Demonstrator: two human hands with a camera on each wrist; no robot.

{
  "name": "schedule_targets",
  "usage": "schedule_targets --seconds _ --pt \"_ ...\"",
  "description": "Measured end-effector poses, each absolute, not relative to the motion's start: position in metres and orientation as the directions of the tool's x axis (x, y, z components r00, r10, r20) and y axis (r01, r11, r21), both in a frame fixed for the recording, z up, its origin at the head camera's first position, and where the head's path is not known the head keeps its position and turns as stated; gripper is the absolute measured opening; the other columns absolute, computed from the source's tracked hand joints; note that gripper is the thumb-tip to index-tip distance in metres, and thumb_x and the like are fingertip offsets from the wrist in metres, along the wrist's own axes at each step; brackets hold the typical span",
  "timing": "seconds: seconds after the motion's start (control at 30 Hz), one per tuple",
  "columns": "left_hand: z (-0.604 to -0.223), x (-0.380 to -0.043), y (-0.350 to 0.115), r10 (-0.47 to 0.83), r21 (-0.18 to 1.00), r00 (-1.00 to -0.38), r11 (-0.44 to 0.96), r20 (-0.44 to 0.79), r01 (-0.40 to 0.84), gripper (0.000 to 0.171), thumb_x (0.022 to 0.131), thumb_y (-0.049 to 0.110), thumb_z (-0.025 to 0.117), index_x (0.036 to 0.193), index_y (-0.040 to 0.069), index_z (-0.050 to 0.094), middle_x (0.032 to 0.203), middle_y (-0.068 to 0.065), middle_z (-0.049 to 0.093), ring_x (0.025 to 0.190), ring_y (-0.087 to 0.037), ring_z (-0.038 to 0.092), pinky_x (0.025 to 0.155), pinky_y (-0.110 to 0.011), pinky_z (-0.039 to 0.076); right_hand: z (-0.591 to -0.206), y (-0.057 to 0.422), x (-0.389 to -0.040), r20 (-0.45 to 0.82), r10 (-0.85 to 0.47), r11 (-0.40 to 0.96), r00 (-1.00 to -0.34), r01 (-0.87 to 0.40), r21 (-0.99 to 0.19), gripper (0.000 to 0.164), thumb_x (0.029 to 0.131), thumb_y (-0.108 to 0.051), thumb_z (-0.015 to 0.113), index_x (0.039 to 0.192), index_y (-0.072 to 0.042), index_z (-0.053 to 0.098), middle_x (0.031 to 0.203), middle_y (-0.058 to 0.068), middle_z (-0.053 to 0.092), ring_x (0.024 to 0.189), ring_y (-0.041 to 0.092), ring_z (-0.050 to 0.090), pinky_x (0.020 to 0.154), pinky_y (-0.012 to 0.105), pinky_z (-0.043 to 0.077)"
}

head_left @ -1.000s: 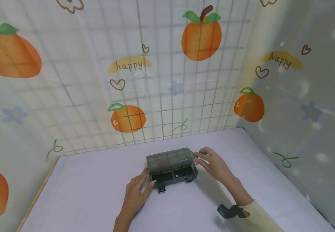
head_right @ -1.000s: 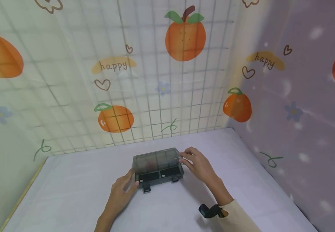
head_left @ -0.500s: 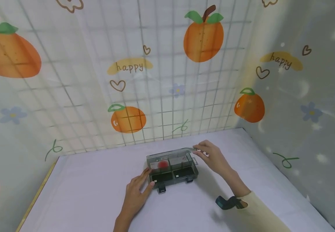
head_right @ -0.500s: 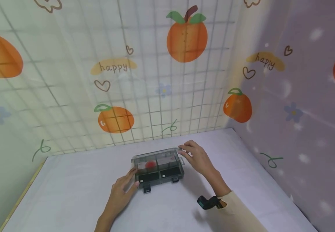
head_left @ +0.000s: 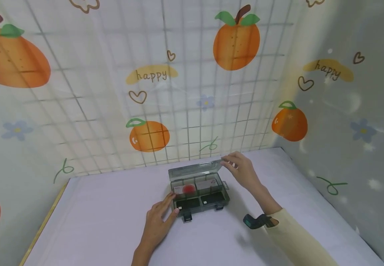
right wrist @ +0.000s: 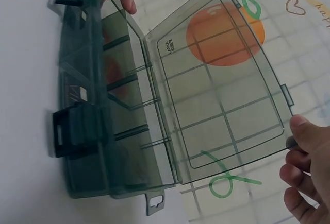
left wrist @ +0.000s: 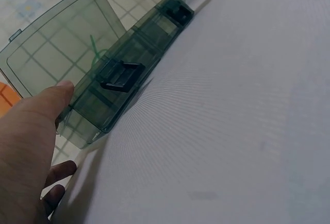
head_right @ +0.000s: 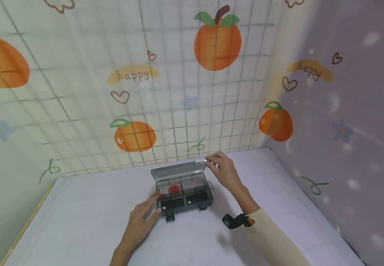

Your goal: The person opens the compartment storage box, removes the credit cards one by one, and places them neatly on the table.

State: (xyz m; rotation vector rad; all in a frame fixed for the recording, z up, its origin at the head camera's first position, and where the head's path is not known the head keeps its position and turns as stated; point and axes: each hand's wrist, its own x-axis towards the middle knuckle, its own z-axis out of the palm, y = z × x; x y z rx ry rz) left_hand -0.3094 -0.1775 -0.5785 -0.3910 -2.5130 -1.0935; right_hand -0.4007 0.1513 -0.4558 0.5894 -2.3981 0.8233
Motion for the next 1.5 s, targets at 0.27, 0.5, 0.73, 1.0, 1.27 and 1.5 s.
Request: schedule_targets --seconds 0.27,0.5,0.73,1.0,1.27,1.5 --pt "-0.577 -0.308 -0.177 0.103 0.644 -0.887 0.651 0.450 0.402 0.054 0.096 0.046 0.065 0.146 0.027 0.054 0.153 0.012 0.044 0.124 -0.022 0.051 0.102 -0.058 0.032 -0.450 0.149 -0.419 0.609 -0.226 0.721 -0.760 -0.551 -0.420 0.024 0.095 -0.023 0.071 0.113 -0.008 0.076 0.102 0.004 0.066 0.081 0.016 0.057 0.067 0.032 0.050" --pt "-0.577 -0.306 -0.175 0.101 0.642 -0.886 0.653 0.453 0.402 0.054 0.096 0.045 0.065 0.146 0.026 0.054 0.153 0.011 0.045 0.124 -0.026 0.052 0.101 -0.062 0.032 -0.448 0.143 -0.432 0.619 -0.159 0.702 -0.769 -0.529 -0.477 0.024 0.095 -0.025 0.071 0.111 -0.009 0.077 0.098 0.004 0.067 0.079 0.017 0.058 0.064 0.033 0.049" --pt "-0.579 -0.307 -0.178 0.099 0.639 -0.891 0.663 0.443 0.391 0.055 0.096 0.047 0.064 0.146 0.028 0.054 0.153 0.012 0.045 0.125 -0.024 0.051 0.103 -0.060 0.033 -0.446 0.132 -0.449 0.612 -0.070 0.663 -0.788 -0.495 -0.562 0.025 0.095 -0.028 0.071 0.110 -0.009 0.077 0.098 0.003 0.068 0.085 0.020 0.060 0.071 0.036 0.051" --pt "-0.581 -0.310 -0.178 0.095 0.655 -0.892 0.646 0.441 0.393 0.055 0.095 0.047 0.066 0.146 0.029 0.054 0.152 0.015 0.044 0.126 -0.021 0.050 0.102 -0.058 0.032 -0.444 0.125 -0.471 0.555 -0.056 0.653 -0.830 -0.451 -0.608 0.024 0.098 -0.025 0.067 0.110 -0.007 0.077 0.099 0.006 0.069 0.089 0.022 0.062 0.074 0.038 0.053" --pt "-0.582 -0.312 -0.178 0.098 0.651 -0.899 0.656 0.427 0.381 0.055 0.095 0.050 0.064 0.147 0.032 0.053 0.152 0.021 0.042 0.127 -0.019 0.049 0.103 -0.056 0.032 -0.443 0.122 -0.491 0.505 -0.068 0.669 -0.860 -0.415 -0.616 0.025 0.099 -0.024 0.065 0.107 -0.003 0.076 0.096 0.009 0.068 0.089 0.025 0.061 0.074 0.040 0.053" --pt "-0.580 -0.312 -0.180 0.098 0.641 -0.889 0.658 0.446 0.394 0.054 0.095 0.046 0.066 0.146 0.030 0.054 0.152 0.014 0.046 0.125 -0.022 0.051 0.102 -0.060 0.033 -0.446 0.114 -0.514 0.439 -0.075 0.681 -0.895 -0.367 -0.634 0.026 0.099 -0.024 0.065 0.108 -0.002 0.076 0.094 0.012 0.069 0.089 0.028 0.063 0.078 0.043 0.054"
